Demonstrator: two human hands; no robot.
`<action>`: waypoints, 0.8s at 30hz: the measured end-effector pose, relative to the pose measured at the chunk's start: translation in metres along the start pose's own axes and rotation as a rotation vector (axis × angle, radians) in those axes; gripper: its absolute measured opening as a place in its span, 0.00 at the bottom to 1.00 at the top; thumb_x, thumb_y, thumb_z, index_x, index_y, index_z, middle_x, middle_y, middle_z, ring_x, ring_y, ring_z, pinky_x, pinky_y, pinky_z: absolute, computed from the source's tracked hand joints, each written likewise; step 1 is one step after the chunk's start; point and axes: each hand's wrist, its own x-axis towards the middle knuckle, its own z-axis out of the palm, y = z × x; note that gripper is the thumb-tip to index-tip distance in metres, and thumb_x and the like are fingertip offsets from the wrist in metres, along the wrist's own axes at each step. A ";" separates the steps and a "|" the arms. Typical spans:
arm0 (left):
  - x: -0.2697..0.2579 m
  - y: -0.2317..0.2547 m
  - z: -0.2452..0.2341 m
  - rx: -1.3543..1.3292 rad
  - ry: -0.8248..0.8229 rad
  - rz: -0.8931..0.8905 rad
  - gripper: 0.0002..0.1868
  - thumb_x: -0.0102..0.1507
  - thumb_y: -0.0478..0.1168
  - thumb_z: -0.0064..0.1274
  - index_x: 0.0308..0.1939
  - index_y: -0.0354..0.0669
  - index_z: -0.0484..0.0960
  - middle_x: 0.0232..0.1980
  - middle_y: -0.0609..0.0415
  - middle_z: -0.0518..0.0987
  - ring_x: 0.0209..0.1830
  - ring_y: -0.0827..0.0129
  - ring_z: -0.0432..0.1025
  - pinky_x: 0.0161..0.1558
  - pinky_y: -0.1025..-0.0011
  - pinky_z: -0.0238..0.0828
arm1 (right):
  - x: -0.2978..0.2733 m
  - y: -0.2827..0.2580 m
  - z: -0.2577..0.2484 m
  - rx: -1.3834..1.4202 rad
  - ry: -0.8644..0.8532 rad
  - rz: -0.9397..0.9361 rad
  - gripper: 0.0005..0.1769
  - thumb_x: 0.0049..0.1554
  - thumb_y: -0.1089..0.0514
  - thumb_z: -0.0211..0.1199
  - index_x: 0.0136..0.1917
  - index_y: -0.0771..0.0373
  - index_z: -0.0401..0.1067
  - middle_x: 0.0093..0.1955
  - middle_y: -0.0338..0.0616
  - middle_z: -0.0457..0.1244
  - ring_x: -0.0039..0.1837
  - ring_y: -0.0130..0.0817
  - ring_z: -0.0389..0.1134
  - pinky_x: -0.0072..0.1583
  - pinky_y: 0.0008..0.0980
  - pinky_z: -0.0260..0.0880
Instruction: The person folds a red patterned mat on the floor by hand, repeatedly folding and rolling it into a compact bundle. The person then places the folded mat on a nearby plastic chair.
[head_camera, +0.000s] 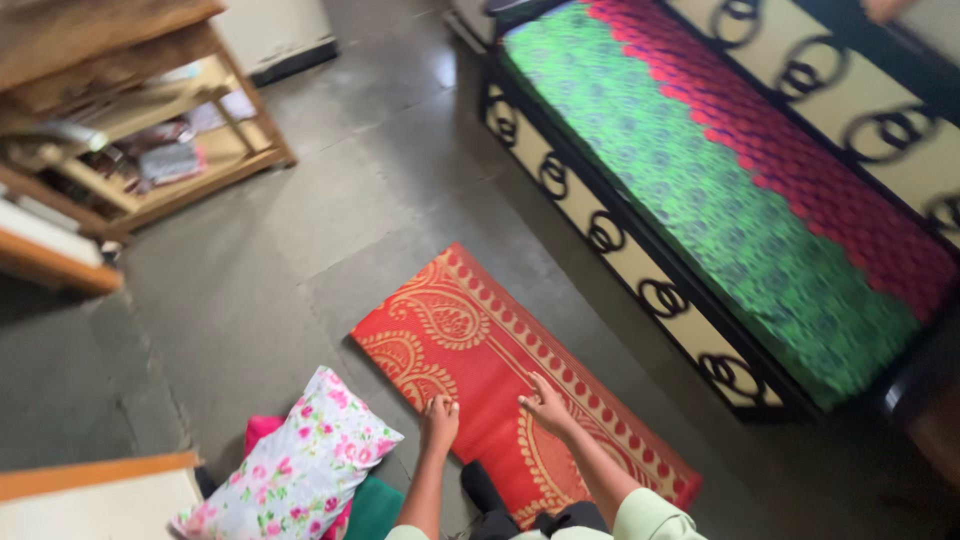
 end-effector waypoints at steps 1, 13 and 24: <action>-0.001 0.009 0.003 -0.084 -0.035 0.022 0.14 0.59 0.45 0.62 0.43 0.44 0.80 0.48 0.43 0.82 0.52 0.50 0.77 0.56 0.56 0.73 | -0.001 0.013 -0.009 0.006 0.053 -0.074 0.46 0.58 0.41 0.67 0.82 0.52 0.50 0.85 0.47 0.46 0.81 0.48 0.53 0.76 0.48 0.58; -0.112 0.113 0.093 -0.376 -0.328 0.264 0.13 0.65 0.45 0.57 0.48 0.39 0.80 0.45 0.44 0.82 0.45 0.56 0.79 0.48 0.61 0.76 | -0.162 0.152 -0.057 0.341 0.355 0.070 0.49 0.55 0.42 0.66 0.82 0.58 0.53 0.72 0.58 0.58 0.69 0.53 0.65 0.65 0.51 0.68; -0.302 0.125 0.153 -0.293 -0.676 0.406 0.13 0.66 0.42 0.54 0.47 0.35 0.80 0.45 0.41 0.83 0.46 0.53 0.80 0.48 0.60 0.76 | -0.315 0.279 -0.011 0.666 0.588 0.204 0.45 0.60 0.49 0.68 0.84 0.64 0.54 0.64 0.64 0.63 0.59 0.37 0.67 0.58 0.33 0.69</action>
